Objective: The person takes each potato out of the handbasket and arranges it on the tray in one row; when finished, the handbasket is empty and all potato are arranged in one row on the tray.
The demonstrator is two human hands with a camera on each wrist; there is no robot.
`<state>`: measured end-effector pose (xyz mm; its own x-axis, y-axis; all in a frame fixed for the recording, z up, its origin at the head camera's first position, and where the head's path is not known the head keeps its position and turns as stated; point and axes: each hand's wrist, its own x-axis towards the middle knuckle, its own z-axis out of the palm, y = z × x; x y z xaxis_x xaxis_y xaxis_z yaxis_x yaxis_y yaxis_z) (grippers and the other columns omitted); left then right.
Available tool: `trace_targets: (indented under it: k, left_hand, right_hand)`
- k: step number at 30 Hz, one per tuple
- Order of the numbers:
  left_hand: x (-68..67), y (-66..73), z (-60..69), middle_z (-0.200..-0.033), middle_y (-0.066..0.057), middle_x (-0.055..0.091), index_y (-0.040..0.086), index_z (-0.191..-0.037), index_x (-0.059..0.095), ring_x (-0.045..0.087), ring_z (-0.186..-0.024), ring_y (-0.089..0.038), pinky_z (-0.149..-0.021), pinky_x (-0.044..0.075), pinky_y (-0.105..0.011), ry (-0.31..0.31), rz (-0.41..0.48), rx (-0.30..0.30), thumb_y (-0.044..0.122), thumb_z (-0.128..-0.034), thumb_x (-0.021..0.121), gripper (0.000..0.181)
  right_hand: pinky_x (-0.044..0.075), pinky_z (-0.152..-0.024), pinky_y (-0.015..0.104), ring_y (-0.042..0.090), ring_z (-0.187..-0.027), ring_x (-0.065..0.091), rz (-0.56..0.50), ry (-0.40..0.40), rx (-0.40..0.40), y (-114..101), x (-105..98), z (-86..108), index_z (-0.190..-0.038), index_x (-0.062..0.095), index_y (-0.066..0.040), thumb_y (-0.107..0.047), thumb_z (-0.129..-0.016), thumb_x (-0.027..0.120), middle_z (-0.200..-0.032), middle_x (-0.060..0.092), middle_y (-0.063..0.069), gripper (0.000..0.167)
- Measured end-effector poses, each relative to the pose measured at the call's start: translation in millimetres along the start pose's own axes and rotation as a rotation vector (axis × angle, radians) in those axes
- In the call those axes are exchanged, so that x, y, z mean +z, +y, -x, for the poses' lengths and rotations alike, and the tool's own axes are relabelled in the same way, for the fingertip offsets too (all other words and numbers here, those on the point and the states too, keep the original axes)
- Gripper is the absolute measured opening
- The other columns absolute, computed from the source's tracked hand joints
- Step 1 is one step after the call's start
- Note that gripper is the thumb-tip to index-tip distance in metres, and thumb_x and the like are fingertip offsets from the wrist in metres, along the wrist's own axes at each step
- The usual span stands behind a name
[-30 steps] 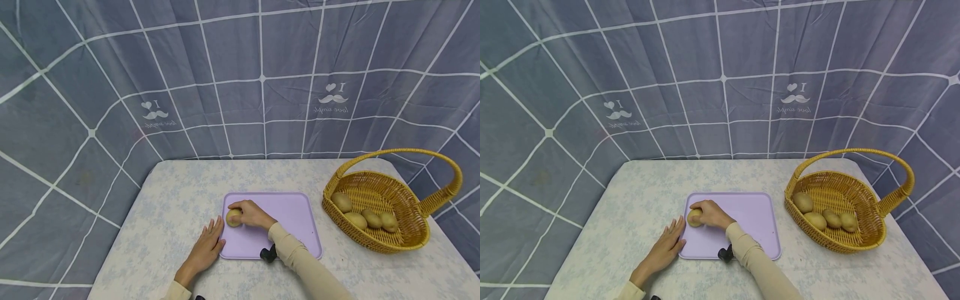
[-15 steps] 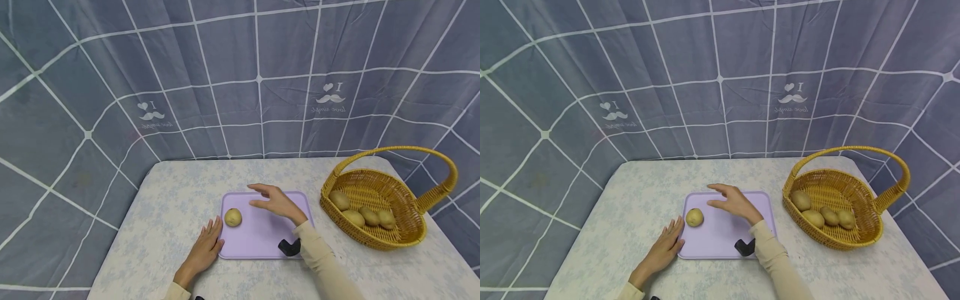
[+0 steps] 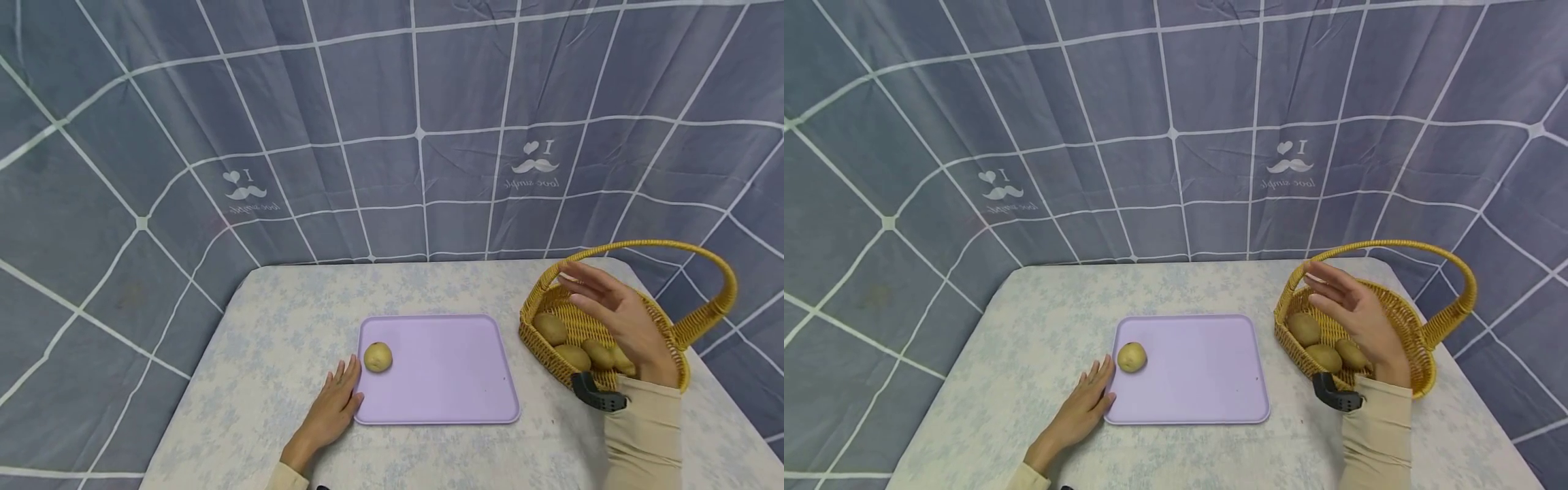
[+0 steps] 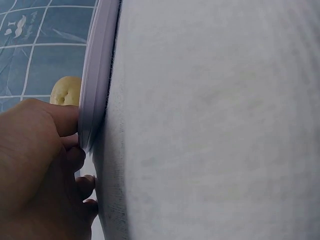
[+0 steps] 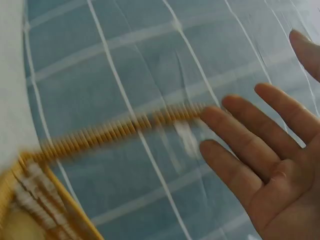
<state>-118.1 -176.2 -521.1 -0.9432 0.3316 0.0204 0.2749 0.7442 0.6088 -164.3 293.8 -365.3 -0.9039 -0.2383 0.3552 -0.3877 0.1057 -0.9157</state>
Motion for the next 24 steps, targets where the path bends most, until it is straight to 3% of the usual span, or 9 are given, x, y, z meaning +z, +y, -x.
trace_targets:
  k: [4, 7, 12, 14, 16, 18, 21, 24]
  left_hand:
    - [0.9, -0.2, -0.4, -0.157, -0.014, 0.018, -0.001, -0.15, 0.024, 0.011, -0.146, -0.036, -0.117, 0.007, -0.054, -0.007, 0.001, 0.003, 0.02, -0.1014, 0.046, 0.057]
    - [1.2, -0.2, -0.6, -0.157, -0.014, 0.018, 0.0, -0.15, 0.023, 0.011, -0.146, -0.037, -0.117, 0.007, -0.054, -0.008, 0.0, 0.003, 0.02, -0.1016, 0.046, 0.057]
    - [0.5, -0.2, -0.7, -0.157, -0.014, 0.019, 0.0, -0.15, 0.023, 0.012, -0.145, -0.037, -0.117, 0.007, -0.054, 0.001, 0.0, -0.001, 0.019, -0.1013, 0.046, 0.057]
    - [0.5, -0.4, -0.8, -0.157, -0.015, 0.019, 0.0, -0.15, 0.024, 0.012, -0.145, -0.037, -0.117, 0.007, -0.054, 0.002, 0.0, 0.001, 0.019, -0.1012, 0.046, 0.057]
    - [0.7, -0.6, -0.9, -0.157, -0.015, 0.019, 0.0, -0.15, 0.024, 0.011, -0.145, -0.037, -0.117, 0.007, -0.054, 0.001, 0.003, 0.002, 0.019, -0.1013, 0.046, 0.057]
    - [0.9, -0.6, -0.9, -0.157, -0.015, 0.019, 0.0, -0.15, 0.024, 0.012, -0.145, -0.037, -0.117, 0.007, -0.055, 0.0, 0.006, 0.005, 0.019, -0.1013, 0.046, 0.057]
    - [1.0, -0.5, -0.8, -0.157, -0.014, 0.019, 0.0, -0.15, 0.023, 0.011, -0.146, -0.037, -0.117, 0.007, -0.055, -0.003, 0.012, -0.003, 0.019, -0.1011, 0.046, 0.057]
    - [0.9, -0.5, -0.9, -0.158, -0.013, 0.018, 0.0, -0.15, 0.023, 0.011, -0.146, -0.035, -0.117, 0.006, -0.054, -0.003, 0.014, -0.014, 0.019, -0.1009, 0.047, 0.057]
  right_hand:
    - [0.042, -0.095, 0.01, 0.006, -0.121, 0.055, -0.074, 0.093, 0.029, 8.3, -24.8, 8.7, -0.142, 0.038, 0.006, 0.008, -0.097, 0.045, -0.133, 0.058, -0.002, 0.046]
    - [0.041, -0.093, 0.009, 0.002, -0.123, 0.052, -0.096, 0.144, 0.095, 23.7, -38.5, 6.9, -0.145, 0.038, -0.001, 0.002, -0.098, 0.048, -0.137, 0.055, -0.005, 0.048]
    - [0.039, -0.086, 0.004, -0.011, -0.119, 0.043, 0.129, 0.104, 0.275, 59.0, -58.0, -5.5, -0.152, 0.027, -0.019, -0.019, -0.101, 0.05, -0.151, 0.037, -0.005, 0.056]
    - [0.039, -0.085, 0.006, -0.014, -0.115, 0.041, 0.203, 0.063, 0.336, 72.1, -62.8, -9.4, -0.154, 0.021, -0.02, -0.025, -0.102, 0.048, -0.153, 0.031, -0.001, 0.059]
    - [0.041, -0.093, 0.014, -0.012, -0.113, 0.042, 0.224, 0.026, 0.388, 83.4, -64.9, -11.9, -0.155, 0.017, -0.015, -0.028, -0.102, 0.047, -0.155, 0.027, 0.009, 0.062]
    - [0.041, -0.103, 0.029, -0.002, -0.118, 0.044, 0.246, -0.009, 0.438, 91.9, -64.9, -13.1, -0.154, 0.016, -0.01, -0.03, -0.101, 0.048, -0.154, 0.024, 0.017, 0.065]
    - [0.03, -0.108, 0.058, 0.029, -0.134, 0.038, 0.287, -0.063, 0.5, 100.3, -63.1, -14.1, -0.154, 0.014, -0.004, -0.035, -0.1, 0.05, -0.154, 0.02, 0.027, 0.071]
    - [0.024, -0.105, 0.068, 0.051, -0.138, 0.02, 0.31, -0.1, 0.542, 104.1, -59.6, -15.2, -0.153, 0.014, -0.001, -0.036, -0.099, 0.053, -0.153, 0.019, 0.031, 0.075]
